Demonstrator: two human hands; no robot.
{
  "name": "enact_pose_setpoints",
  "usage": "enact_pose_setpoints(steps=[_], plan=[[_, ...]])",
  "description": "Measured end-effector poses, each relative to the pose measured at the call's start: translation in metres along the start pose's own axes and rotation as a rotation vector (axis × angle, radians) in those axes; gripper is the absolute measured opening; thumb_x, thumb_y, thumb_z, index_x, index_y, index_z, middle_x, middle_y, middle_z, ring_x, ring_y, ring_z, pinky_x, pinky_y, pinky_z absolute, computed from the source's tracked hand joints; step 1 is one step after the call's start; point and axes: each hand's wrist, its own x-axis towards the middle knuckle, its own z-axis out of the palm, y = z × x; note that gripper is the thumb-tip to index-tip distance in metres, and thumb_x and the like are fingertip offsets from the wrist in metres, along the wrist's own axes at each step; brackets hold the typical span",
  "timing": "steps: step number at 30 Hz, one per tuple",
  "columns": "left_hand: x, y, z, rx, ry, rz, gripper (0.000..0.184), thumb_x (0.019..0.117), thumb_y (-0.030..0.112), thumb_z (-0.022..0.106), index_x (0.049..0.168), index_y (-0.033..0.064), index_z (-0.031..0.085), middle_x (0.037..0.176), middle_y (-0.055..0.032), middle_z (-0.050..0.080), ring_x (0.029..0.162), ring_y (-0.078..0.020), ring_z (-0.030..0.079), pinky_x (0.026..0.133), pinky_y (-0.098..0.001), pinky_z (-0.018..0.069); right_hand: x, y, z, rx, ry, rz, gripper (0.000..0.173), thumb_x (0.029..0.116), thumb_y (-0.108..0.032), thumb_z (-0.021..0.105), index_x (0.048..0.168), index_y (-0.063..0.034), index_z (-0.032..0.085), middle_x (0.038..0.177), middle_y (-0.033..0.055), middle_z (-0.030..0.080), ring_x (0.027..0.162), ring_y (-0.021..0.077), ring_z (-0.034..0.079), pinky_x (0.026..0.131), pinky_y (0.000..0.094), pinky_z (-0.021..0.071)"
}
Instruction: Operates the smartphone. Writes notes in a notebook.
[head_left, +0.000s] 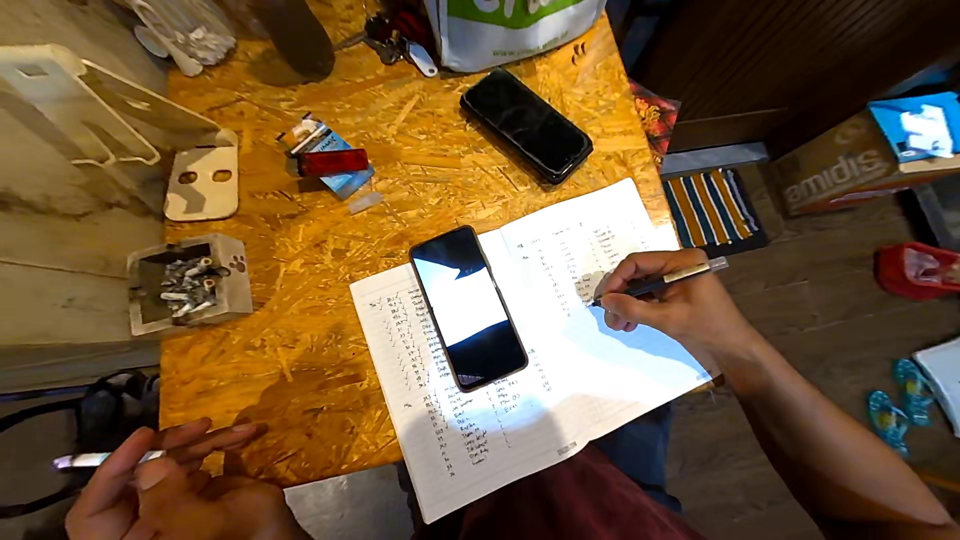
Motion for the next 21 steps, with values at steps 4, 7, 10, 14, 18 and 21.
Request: enact_pose_setpoints(steps=[4, 7, 10, 14, 18, 21], plan=[[0.0003, 0.0015, 0.001, 0.002, -0.002, 0.0, 0.025, 0.1086, 0.009, 0.034, 0.123, -0.002, 0.051, 0.099, -0.002, 0.066, 0.075, -0.0148, 0.069, 0.069, -0.0315, 0.0628, 0.0005, 0.0009, 0.0006, 0.003, 0.003, -0.012, 0.004, 0.0897, -0.005, 0.073, 0.089, -0.0038, 0.07, 0.071, 0.0036, 0.072, 0.058, 0.0112, 0.069, 0.052, 0.0236, 0.0601], [-0.0011, -0.005, -0.0024, 0.007, -0.006, 0.011, 0.025, 0.109, 0.01, 0.034, 0.124, -0.0017, 0.051, 0.102, -0.0025, 0.065, 0.076, -0.0151, 0.069, 0.069, -0.0318, 0.0626, 0.0007, 0.0005, 0.0003, 0.004, 0.0, -0.006, 0.004, 0.0892, -0.005, 0.073, 0.088, -0.0038, 0.07, 0.071, 0.0037, 0.072, 0.058, 0.0111, 0.069, 0.053, 0.0237, 0.0602], [-0.001, -0.0059, -0.0027, 0.001, 0.001, 0.007, 0.024, 0.1093, 0.01, 0.034, 0.124, -0.0013, 0.05, 0.101, -0.0027, 0.065, 0.075, -0.0156, 0.069, 0.068, -0.0317, 0.0627, 0.0004, -0.0003, -0.0004, 0.01, 0.001, 0.005, 0.003, 0.0898, -0.005, 0.072, 0.088, -0.0035, 0.07, 0.071, 0.0044, 0.072, 0.058, 0.0122, 0.07, 0.053, 0.0244, 0.0607], [-0.0015, -0.0071, -0.0045, -0.024, -0.001, -0.014, 0.024, 0.11, 0.014, 0.035, 0.123, 0.0003, 0.051, 0.101, -0.0028, 0.065, 0.075, -0.0157, 0.069, 0.068, -0.0319, 0.0627, -0.0001, -0.0007, 0.0001, -0.005, 0.008, 0.011, 0.004, 0.0897, -0.005, 0.073, 0.088, -0.0042, 0.07, 0.071, 0.0037, 0.072, 0.058, 0.0117, 0.07, 0.053, 0.0242, 0.0606], [-0.0011, -0.0026, -0.0012, -0.004, 0.02, -0.028, 0.024, 0.1091, 0.011, 0.035, 0.122, -0.0005, 0.051, 0.1, -0.002, 0.065, 0.075, -0.0149, 0.069, 0.068, -0.031, 0.0628, -0.0005, -0.0004, 0.0007, 0.0, 0.015, 0.013, 0.003, 0.0891, -0.004, 0.072, 0.087, -0.0043, 0.069, 0.07, 0.0038, 0.072, 0.058, 0.0117, 0.069, 0.053, 0.0244, 0.0604], [-0.0013, -0.0044, -0.0021, 0.0, 0.023, -0.023, 0.024, 0.109, 0.012, 0.036, 0.122, -0.0009, 0.052, 0.1, -0.0022, 0.065, 0.074, -0.0146, 0.069, 0.068, -0.0313, 0.0626, -0.0005, -0.0004, 0.0, 0.019, 0.015, 0.023, 0.003, 0.0894, -0.004, 0.072, 0.088, -0.0039, 0.069, 0.07, 0.005, 0.072, 0.058, 0.0131, 0.07, 0.054, 0.0251, 0.0609]])
